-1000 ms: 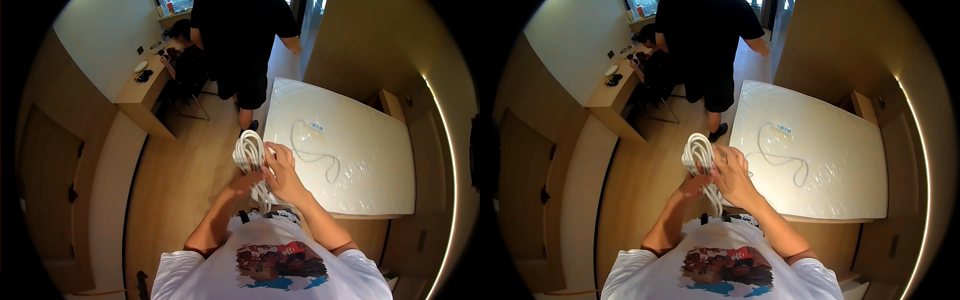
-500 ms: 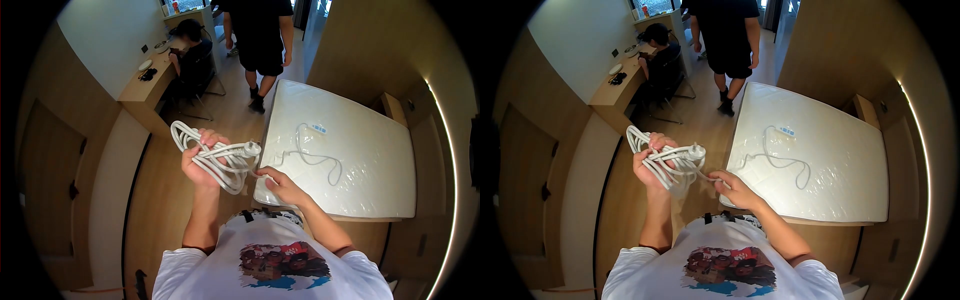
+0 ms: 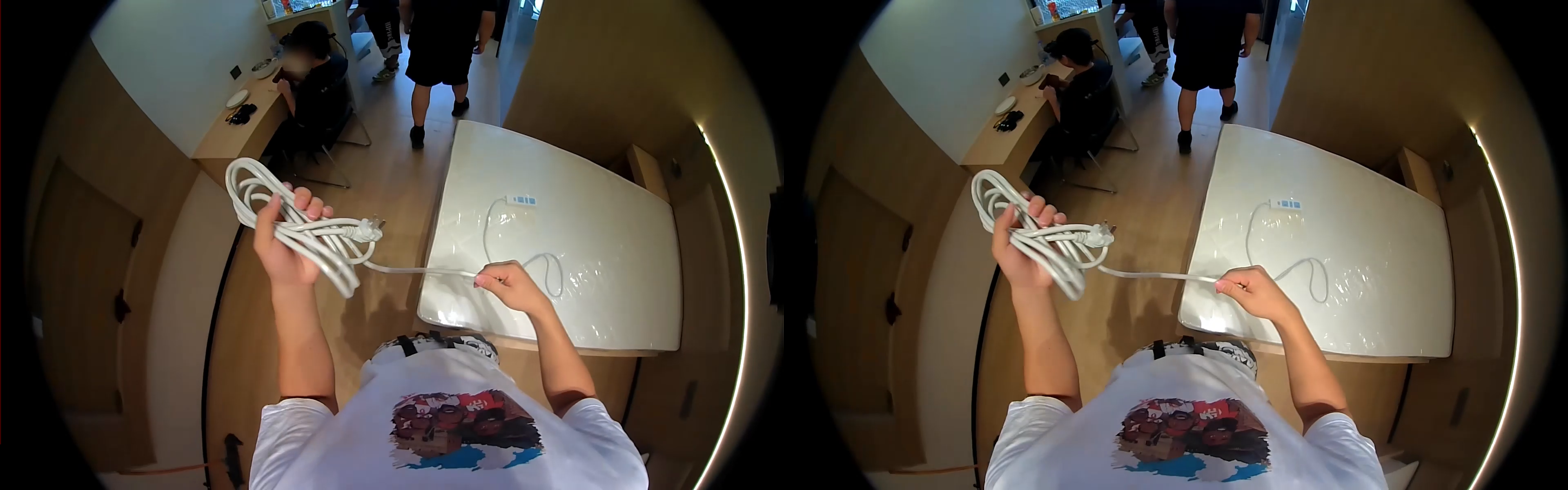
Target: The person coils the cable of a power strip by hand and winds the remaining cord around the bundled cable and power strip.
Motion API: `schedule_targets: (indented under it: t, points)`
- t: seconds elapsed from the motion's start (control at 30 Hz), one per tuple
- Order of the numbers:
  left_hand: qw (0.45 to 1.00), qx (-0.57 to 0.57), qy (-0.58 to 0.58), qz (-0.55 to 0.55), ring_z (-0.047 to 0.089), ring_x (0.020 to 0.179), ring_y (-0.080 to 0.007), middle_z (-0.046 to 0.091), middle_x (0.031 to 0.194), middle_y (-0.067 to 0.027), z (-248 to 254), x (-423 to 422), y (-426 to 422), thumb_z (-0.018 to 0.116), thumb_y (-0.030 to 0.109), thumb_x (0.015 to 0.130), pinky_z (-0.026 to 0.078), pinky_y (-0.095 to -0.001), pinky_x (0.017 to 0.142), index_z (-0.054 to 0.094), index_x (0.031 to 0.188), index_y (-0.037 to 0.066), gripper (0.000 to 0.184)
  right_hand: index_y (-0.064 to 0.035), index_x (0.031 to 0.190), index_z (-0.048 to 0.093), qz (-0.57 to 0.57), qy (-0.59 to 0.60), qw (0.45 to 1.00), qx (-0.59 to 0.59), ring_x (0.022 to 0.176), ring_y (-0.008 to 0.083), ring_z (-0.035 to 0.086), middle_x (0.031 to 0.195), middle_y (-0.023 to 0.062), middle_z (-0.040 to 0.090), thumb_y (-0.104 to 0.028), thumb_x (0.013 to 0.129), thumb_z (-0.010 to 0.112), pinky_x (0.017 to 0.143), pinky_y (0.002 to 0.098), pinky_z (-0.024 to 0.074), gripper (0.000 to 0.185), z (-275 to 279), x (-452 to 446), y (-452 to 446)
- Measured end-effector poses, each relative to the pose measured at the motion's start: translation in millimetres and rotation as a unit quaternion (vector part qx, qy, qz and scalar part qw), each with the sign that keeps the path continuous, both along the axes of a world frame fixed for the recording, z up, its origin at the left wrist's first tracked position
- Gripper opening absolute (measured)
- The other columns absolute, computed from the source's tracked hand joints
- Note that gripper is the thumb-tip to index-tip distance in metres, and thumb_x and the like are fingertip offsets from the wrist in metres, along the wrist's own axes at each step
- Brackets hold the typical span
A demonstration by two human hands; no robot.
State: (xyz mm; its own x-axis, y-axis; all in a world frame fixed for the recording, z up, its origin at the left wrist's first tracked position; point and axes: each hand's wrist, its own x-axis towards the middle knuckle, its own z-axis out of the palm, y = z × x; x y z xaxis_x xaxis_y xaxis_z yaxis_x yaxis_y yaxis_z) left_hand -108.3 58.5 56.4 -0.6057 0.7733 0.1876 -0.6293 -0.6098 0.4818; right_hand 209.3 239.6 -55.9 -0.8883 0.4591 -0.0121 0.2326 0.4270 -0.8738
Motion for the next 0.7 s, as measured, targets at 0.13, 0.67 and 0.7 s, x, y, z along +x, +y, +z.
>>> schedule_targets:
  t: [0.13,0.67,0.7]
  points:
    - [0.981,-0.115,0.024,0.156,0.052,0.079,-0.0179,0.054,0.087,-0.0043,-34,7,22,0.058,0.019,0.097,0.049,-0.0351,0.082,0.050,0.091,0.007,0.015,-0.0011,0.083,0.071,0.040,0.012,0.988,0.145,0.066,0.0307,0.060,0.070,0.0122,0.062,-0.027,0.095,0.066,0.064,0.0379,0.0480,0.029,39,5,-8]
    - [0.866,-0.386,0.316,-0.011,0.056,0.070,-0.0100,0.057,0.083,-0.0006,-58,94,63,0.076,0.021,0.089,0.047,-0.0275,0.063,0.053,0.111,0.005,0.035,-0.0057,0.090,0.071,0.014,0.125,0.904,0.410,0.073,0.0230,0.060,0.075,0.0045,0.058,-0.016,0.080,0.075,0.069,0.0358,0.0477,0.015,107,-9,-19]
    - [0.842,-0.371,0.375,-0.115,0.057,0.072,-0.0102,0.059,0.083,-0.0010,-69,94,66,0.071,0.023,0.094,0.048,-0.0285,0.066,0.053,0.114,0.005,0.033,-0.0056,0.091,0.071,0.010,0.119,0.906,0.406,0.074,0.0238,0.060,0.076,0.0049,0.059,-0.015,0.079,0.075,0.070,0.0361,0.0484,0.016,107,-13,-17]
